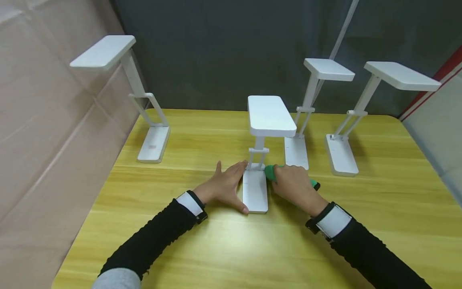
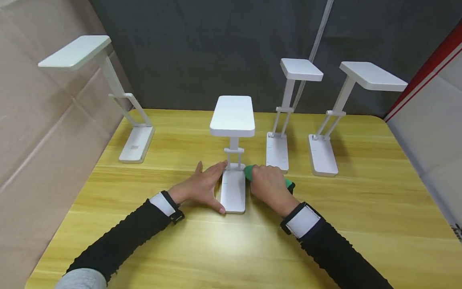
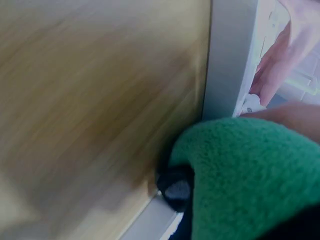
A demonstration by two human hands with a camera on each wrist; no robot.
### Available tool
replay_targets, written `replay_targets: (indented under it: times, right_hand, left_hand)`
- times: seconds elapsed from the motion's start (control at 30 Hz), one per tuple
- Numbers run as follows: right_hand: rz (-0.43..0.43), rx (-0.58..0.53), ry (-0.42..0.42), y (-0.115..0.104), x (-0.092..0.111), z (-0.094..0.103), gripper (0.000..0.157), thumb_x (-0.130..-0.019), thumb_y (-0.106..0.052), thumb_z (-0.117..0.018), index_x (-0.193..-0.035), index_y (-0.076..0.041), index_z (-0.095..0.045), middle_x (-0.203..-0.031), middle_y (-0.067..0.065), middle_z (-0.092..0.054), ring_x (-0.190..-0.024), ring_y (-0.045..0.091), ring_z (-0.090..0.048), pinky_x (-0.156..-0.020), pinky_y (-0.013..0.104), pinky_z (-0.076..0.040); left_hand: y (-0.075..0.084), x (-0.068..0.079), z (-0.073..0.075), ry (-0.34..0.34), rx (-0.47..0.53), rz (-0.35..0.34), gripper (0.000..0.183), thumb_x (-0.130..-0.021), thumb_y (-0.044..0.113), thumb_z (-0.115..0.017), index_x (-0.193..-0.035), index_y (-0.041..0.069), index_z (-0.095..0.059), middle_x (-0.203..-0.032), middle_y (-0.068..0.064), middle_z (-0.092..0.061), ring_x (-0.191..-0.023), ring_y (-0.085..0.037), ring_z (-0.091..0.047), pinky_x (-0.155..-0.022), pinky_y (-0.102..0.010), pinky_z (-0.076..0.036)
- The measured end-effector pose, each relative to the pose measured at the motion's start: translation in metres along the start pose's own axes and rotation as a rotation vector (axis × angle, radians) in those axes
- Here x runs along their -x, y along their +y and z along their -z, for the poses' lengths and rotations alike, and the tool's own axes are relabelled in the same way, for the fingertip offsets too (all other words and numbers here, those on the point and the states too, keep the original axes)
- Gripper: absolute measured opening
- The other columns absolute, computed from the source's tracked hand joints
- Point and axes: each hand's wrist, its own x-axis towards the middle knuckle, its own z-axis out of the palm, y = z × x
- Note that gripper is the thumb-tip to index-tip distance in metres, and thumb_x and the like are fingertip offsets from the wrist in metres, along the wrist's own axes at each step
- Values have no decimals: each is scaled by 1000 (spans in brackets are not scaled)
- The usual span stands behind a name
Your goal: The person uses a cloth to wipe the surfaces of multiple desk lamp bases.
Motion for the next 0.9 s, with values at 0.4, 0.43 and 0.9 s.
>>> replay_targets:
  times: [0.4, 0.43, 0.9]
  right_hand:
    - [317, 8, -160, -8, 36, 21, 28, -73, -28, -71, -67, -14, -47, -51, -6, -34, -45, 9, -30, -38, 24, -25]
    - [337, 8, -169, -9, 40, 23, 28, -72, -29, -72, -68, -15, -48, -51, -6, -34, -45, 8, -30, -38, 24, -25]
    - [17, -178, -389, 17, 21, 45, 21, -82, -34, -61, -92, -15, -59, -63, -2, -50, -53, 13, -43, -44, 30, -35]
  left_hand:
    - [2, 0, 1, -5, 7, 6, 136, -48, 78, -66, -142, 7, 2, -150, -9, -7, -135, -17, -8, -97, -68, 3]
    - [2, 0, 1, -6, 2, 7, 136, -48, 79, -66, -142, 7, 2, -150, -9, -7, -135, -18, -8, -96, -69, 3]
    - [5, 0, 4, -49, 21, 31, 136, -49, 74, -70, -142, 9, 5, -150, -8, -5, -135, -19, -6, -97, -69, 2]
